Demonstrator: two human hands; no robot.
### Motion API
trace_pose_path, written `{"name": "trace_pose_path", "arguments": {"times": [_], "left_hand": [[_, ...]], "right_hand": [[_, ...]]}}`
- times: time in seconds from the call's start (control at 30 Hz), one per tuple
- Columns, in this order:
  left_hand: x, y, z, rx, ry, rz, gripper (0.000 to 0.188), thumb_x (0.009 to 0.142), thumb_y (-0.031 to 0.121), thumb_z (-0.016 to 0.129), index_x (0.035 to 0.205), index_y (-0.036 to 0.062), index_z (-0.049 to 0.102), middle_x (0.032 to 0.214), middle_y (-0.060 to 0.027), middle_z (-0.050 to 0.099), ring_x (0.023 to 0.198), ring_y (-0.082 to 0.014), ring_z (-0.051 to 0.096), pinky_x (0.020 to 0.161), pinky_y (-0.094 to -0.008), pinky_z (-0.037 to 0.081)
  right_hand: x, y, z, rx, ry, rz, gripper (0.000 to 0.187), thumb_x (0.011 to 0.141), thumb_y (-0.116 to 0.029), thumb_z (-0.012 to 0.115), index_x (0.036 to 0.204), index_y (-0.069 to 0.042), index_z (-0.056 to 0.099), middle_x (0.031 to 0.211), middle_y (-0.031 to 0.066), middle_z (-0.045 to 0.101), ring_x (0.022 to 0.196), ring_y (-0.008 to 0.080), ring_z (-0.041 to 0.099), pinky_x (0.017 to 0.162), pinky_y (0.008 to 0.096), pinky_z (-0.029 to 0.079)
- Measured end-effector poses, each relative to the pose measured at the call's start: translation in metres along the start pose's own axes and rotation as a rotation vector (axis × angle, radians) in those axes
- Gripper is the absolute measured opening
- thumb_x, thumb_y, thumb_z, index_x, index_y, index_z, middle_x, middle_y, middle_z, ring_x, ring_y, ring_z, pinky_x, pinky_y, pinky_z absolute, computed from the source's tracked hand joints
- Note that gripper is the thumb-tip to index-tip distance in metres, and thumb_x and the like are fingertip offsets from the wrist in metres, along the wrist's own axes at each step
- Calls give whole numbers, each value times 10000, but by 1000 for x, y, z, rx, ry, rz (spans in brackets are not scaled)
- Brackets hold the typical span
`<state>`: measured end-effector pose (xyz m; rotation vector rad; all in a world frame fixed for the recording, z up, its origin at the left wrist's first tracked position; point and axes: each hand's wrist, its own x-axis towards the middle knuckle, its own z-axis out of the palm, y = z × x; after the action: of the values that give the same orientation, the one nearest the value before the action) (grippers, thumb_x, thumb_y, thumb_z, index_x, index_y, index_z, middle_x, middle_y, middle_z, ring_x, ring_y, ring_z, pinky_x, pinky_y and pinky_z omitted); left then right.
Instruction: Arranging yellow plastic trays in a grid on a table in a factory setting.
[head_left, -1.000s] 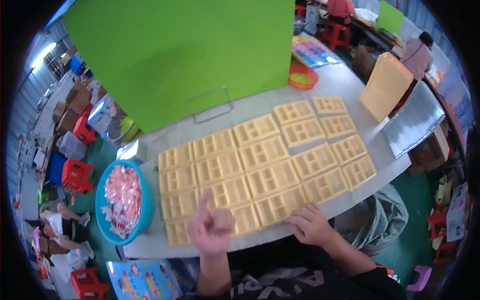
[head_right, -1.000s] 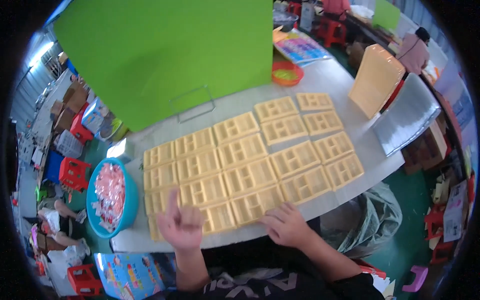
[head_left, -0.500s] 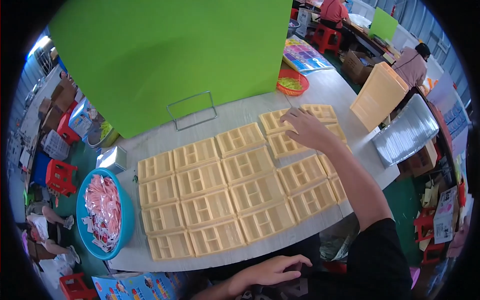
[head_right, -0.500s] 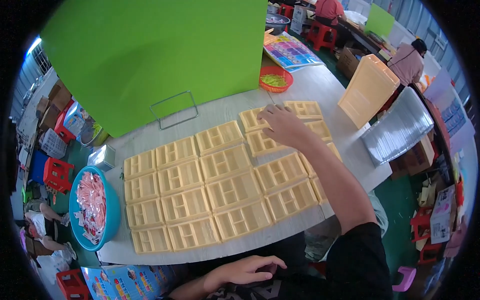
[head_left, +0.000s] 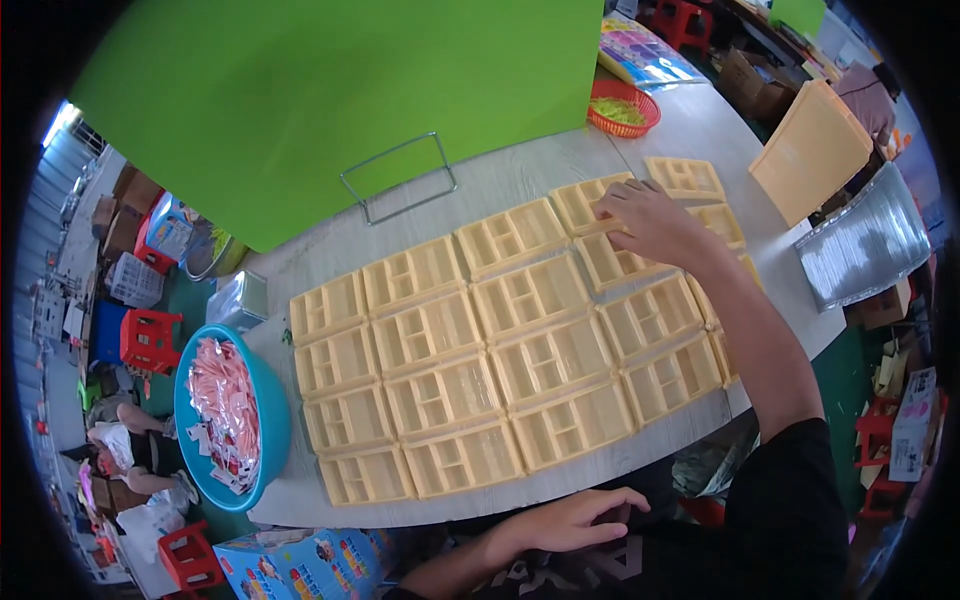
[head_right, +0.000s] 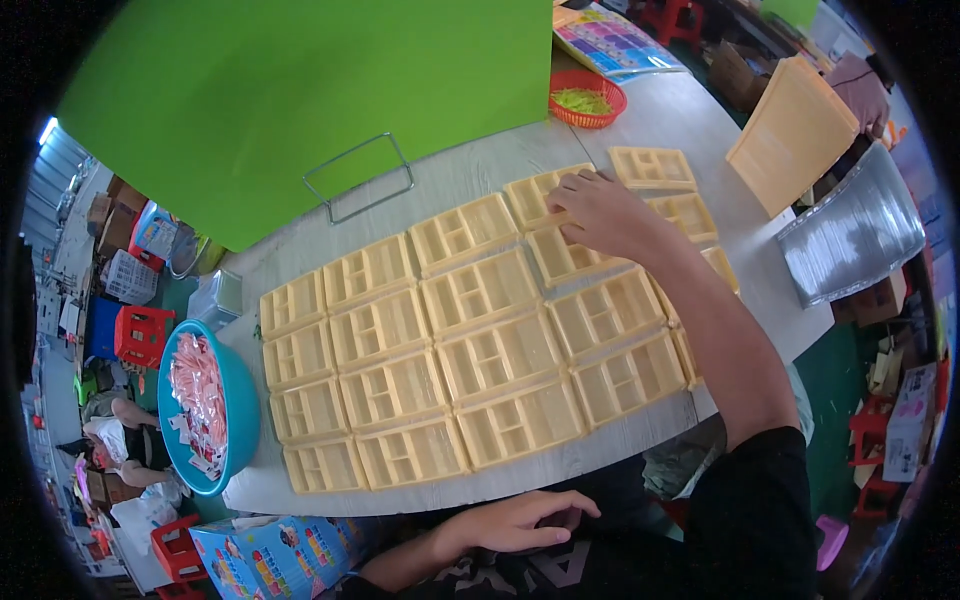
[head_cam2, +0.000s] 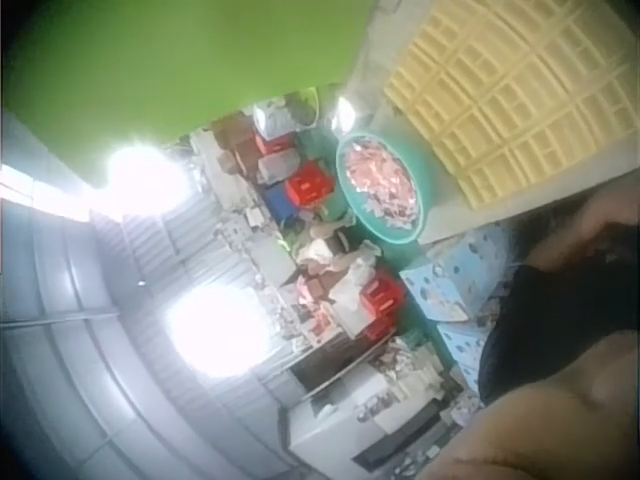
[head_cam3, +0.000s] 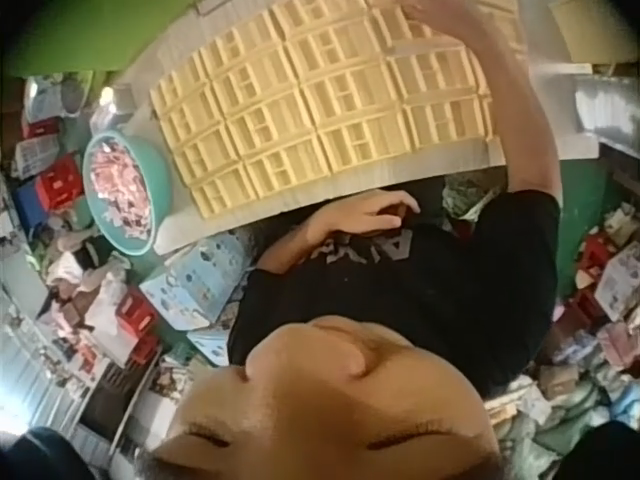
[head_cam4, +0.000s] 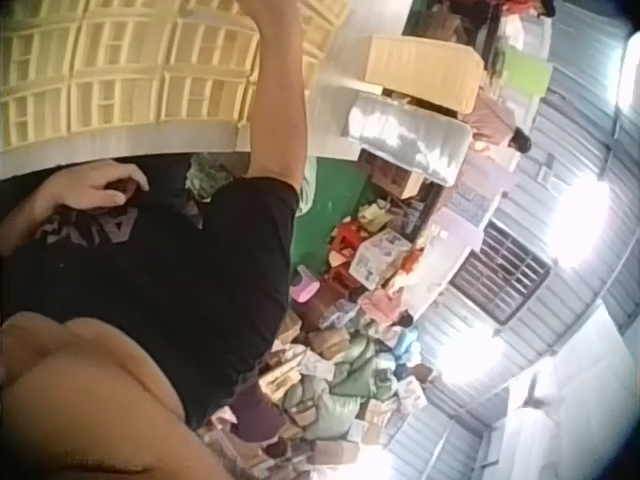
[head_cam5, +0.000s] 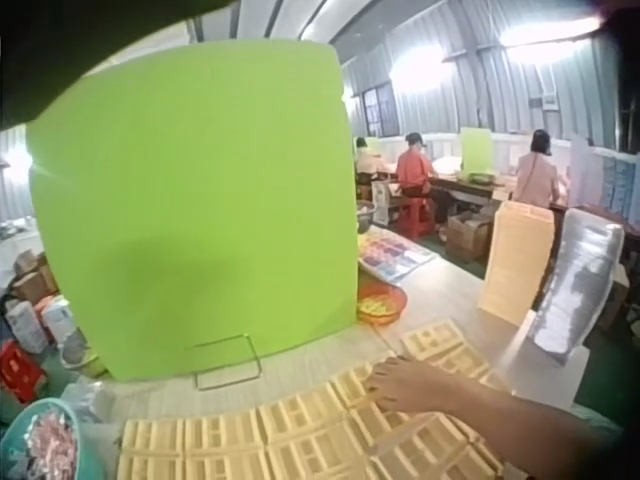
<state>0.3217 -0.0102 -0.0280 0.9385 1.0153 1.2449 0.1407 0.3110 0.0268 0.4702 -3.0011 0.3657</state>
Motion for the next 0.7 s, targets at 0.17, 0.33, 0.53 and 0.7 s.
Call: {"name": "trace_pose_path", "arguments": {"times": [0.17,0.33,0.53,0.7], "left_hand": [[-3,0,1,-7,-8,-28,497,1015,334,569,1397,29,482,1004,-93,599,937,-211,584,864,-342,478],[-5,0,6,71,21,-2,499,1008,340,564,1389,24,496,995,-104,609,905,-231,601,836,-358,492],[-4,4,6,111,16,8,466,1004,291,562,1384,28,502,984,-97,606,892,-219,595,835,-349,491],[-5,4,8,125,45,9,442,1007,250,563,1386,32,501,976,-90,603,881,-209,587,835,-341,485]], "right_hand": [[3,-3,7,-76,75,-57,227,811,-173,713,1016,-101,646,1076,82,627,1134,295,583,1002,438,411],[-1,0,13,-86,92,-63,230,809,-189,719,1014,-108,651,1061,86,619,1130,295,583,996,442,409],[-5,-8,-3,-48,20,-2,262,839,-165,724,1067,-80,626,1127,88,610,1181,299,555,1056,443,399],[-20,23,-34,-49,108,-8,250,884,-191,692,1093,-73,622,1160,105,603,1191,311,550,1057,452,403]]}}
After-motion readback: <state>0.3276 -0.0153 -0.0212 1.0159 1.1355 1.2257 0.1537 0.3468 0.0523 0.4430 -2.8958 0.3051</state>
